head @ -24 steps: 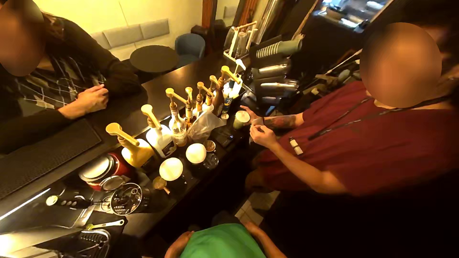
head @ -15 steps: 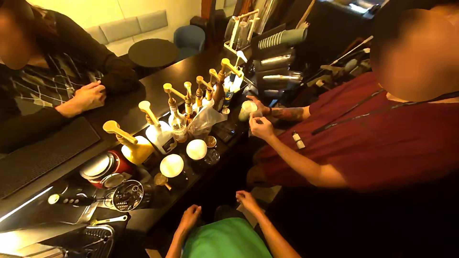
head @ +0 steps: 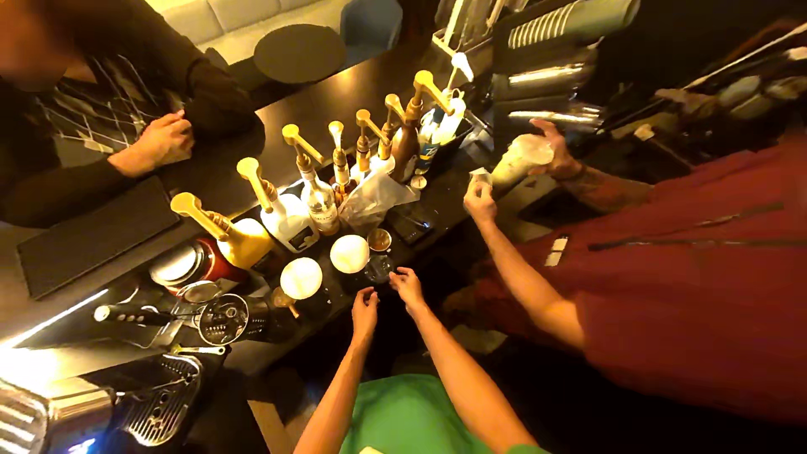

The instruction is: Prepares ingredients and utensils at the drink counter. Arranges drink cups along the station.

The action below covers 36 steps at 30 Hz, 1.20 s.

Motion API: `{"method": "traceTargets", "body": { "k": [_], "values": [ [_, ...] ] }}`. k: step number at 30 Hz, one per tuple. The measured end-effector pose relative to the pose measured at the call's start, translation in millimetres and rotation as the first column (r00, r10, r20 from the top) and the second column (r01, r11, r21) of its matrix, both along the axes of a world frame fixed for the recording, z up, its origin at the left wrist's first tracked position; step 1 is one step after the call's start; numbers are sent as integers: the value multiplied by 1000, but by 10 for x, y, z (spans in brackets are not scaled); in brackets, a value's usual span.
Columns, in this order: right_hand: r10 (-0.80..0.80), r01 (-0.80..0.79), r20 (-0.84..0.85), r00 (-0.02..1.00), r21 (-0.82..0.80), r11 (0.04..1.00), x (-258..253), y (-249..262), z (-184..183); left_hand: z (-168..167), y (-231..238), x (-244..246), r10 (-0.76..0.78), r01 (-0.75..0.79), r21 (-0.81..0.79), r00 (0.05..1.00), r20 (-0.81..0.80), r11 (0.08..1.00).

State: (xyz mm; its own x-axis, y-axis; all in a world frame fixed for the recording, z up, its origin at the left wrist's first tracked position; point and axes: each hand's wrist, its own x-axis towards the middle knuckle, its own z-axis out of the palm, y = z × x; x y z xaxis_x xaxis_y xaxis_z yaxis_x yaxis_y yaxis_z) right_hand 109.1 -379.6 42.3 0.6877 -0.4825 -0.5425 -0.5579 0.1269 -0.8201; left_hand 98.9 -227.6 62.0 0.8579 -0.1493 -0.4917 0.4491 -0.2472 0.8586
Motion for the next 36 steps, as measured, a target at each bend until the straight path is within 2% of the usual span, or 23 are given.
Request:
{"method": "traceTargets", "body": {
  "k": [2,5,8,12,14,18,20,23,28,36],
  "values": [
    [-60,59,1,998,97,993,38,3,-23,-8,-61,16,62,-62,-4,998,-24,998],
    [-49,49,-7,999,188,981,64,-47,16,7,-79,9,17,-23,90,997,69,996],
    [22,-26,18,1000,244,969,70,-123,31,43,-80,-23,-93,48,203,972,216,978],
    [109,-136,99,989,329,935,43,-240,86,77,-95,-46,-222,81,344,891,395,936],
    [181,-220,152,972,301,928,-19,-303,160,115,-108,-50,-252,76,372,856,452,925],
    [421,-444,206,883,76,893,-211,-396,487,208,-116,-38,-253,125,266,813,525,956],
    [551,-560,199,810,-15,829,-302,-423,651,239,-123,-27,-242,213,116,825,511,970],
    [653,-657,194,733,-49,752,-389,-424,828,313,-148,-4,-251,334,-99,844,474,937],
    [657,-676,230,718,3,737,-455,-436,965,446,-159,-10,-245,374,-208,851,465,904],
    [472,-560,337,815,245,792,-440,-458,1038,491,-161,-18,-259,376,-123,807,531,918]
  ]
}}
